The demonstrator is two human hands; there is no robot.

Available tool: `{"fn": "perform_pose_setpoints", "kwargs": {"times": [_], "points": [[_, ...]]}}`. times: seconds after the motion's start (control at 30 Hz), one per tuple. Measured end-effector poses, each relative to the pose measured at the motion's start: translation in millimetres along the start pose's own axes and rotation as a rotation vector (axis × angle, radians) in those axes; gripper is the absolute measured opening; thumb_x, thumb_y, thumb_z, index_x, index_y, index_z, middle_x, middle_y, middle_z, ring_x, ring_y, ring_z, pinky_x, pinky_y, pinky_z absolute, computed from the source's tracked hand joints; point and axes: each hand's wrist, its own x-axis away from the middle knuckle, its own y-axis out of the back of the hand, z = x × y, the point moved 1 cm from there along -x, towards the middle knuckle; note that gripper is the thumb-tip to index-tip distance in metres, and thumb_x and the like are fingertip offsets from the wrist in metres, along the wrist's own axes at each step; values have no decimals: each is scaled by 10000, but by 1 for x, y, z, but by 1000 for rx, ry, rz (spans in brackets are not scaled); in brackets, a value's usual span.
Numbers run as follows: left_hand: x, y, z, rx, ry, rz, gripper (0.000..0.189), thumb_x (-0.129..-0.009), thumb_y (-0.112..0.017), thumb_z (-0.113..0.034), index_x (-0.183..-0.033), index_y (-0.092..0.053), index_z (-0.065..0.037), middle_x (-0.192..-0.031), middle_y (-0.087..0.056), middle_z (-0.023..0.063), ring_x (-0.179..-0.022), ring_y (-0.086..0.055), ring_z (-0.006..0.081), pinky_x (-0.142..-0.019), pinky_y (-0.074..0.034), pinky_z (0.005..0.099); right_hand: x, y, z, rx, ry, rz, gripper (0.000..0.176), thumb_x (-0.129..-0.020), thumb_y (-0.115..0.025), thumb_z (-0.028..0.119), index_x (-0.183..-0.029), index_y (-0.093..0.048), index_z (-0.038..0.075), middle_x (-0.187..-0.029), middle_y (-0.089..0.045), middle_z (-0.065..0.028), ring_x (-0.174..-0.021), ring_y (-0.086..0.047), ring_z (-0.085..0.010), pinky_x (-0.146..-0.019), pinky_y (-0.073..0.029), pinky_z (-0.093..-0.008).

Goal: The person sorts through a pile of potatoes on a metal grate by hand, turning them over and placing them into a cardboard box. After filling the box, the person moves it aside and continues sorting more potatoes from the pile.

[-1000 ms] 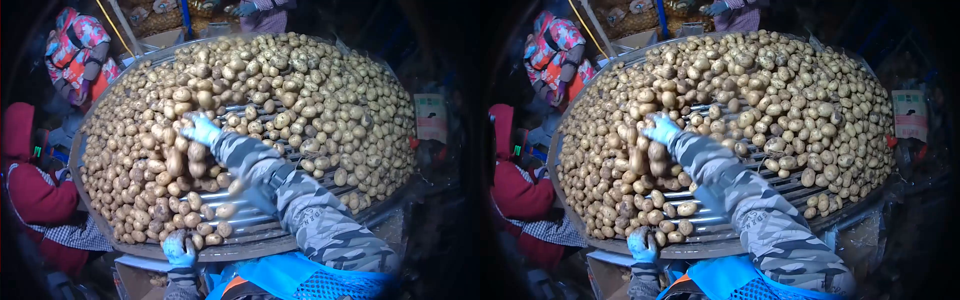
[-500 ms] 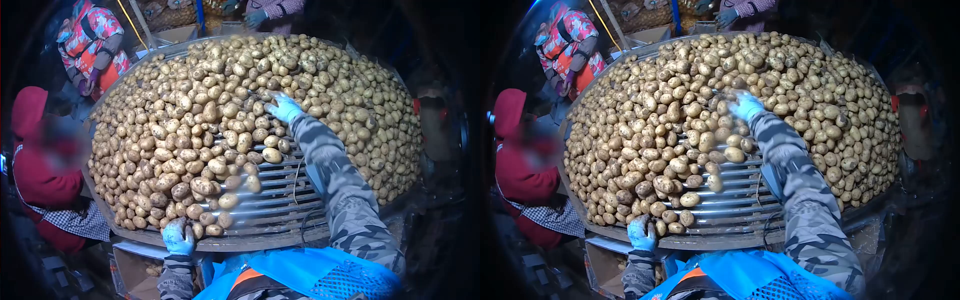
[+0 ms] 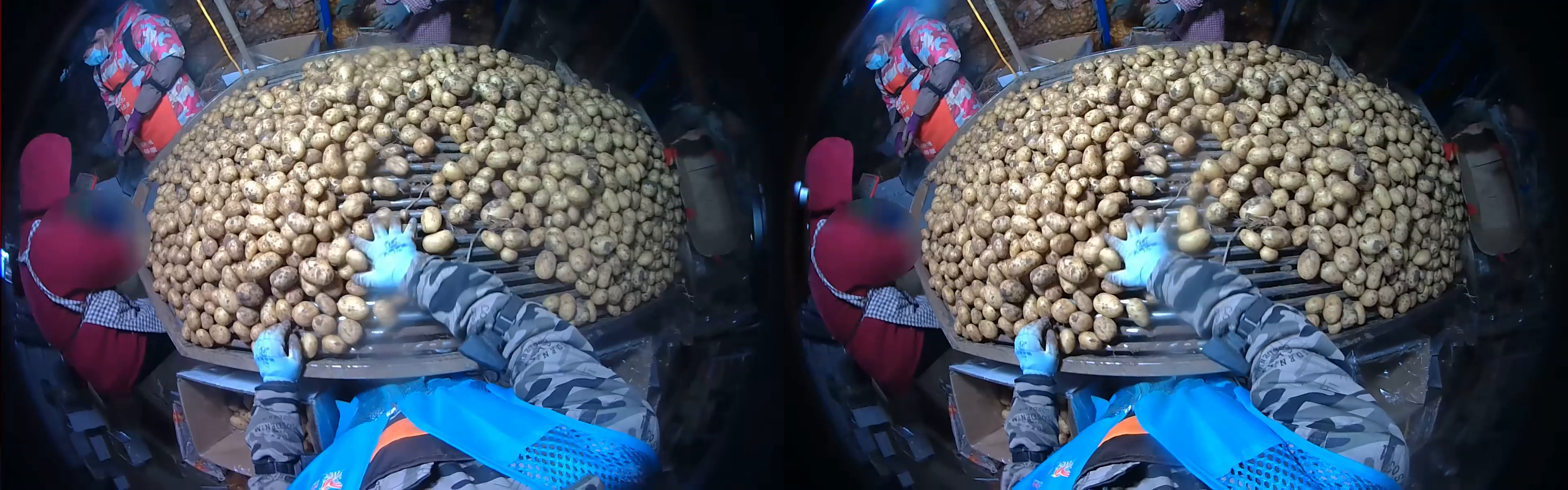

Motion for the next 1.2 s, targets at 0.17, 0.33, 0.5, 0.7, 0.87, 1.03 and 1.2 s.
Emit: {"fn": "perform_pose_setpoints", "kwargs": {"times": [0.17, 0.33, 0.5, 0.7, 0.87, 1.03, 1.2], "points": [[1, 0, -11, -26, 21, 20, 310, -765, -666, -166, -1050, -651, -46, -1018, -650, 159, -973, -600, 329, -883, -453, 429, 69, -30, 14, -28, 151, -89, 830, -756, -583, 587, -1439, -353, 177, -1519, -220, -185, -1358, -161, -521, -1020, -113, -741], [-24, -3, -111, 91, -284, -52, 465, -718, -679, -133, -1165, -597, -34, -1143, -601, 172, -1091, -552, 366, -979, -406, 463, 112, -49, -5, -25, 440, -174, 803, -725, -582, 632, -1360, -453, 159, -1433, -370, -187, -1303, -338, -439, -1010, -237, -688], [-52, -41, -176, -17, -497, 382, 630, -784, -630, -358, -1340, -473, -107, -1374, -425, 159, -1299, -318, 433, -1083, -211, 566, 55, -2, -109, -9, -8, -268, 707, -782, -553, 601, -1357, -465, 199, -1365, -446, -140, -1306, -338, -359, -1005, -294, -584], [-43, -32, -158, -4, -484, 433, 470, -843, -567, -300, -1255, -537, -74, -1396, -410, 165, -1287, -333, 441, -1088, -224, 552, 91, -68, -82, 273, 374, -250, 689, -738, -599, 586, -1285, -527, 172, -1347, -438, -161, -1273, -301, -494, -1011, -335, -582], [-23, -14, -137, 49, -380, 479, 467, -794, -623, -260, -1217, -557, -73, -1341, -474, 158, -1216, -422, 394, -1068, -235, 576, 103, -29, -81, -408, 477, -40, 517, -812, -593, 426, -1241, -548, 139, -1291, -510, -164, -1128, -519, -329, -885, -442, -527], [-61, -7, -164, 618, -223, 249, 427, -811, -583, -128, -1222, -561, -14, -1229, -564, 188, -1116, -566, 314, -998, -417, 375, -30, -6, -94, -46, 202, -223, 286, -779, -636, 226, -1039, -635, 107, -955, -643, -109, -828, -623, -298, -730, -509, -414], [-66, -28, -165, 1848, 779, 466, 583, -943, -498, -428, -1398, -383, -84, -1363, -452, 163, -1154, -532, 298, -956, -457, 437, -72, -8, -74, 80, 64, 50, 187, -834, -571, 203, -987, -650, 130, -955, -658, -96, -900, -660, -266, -717, -535, -399]]}}
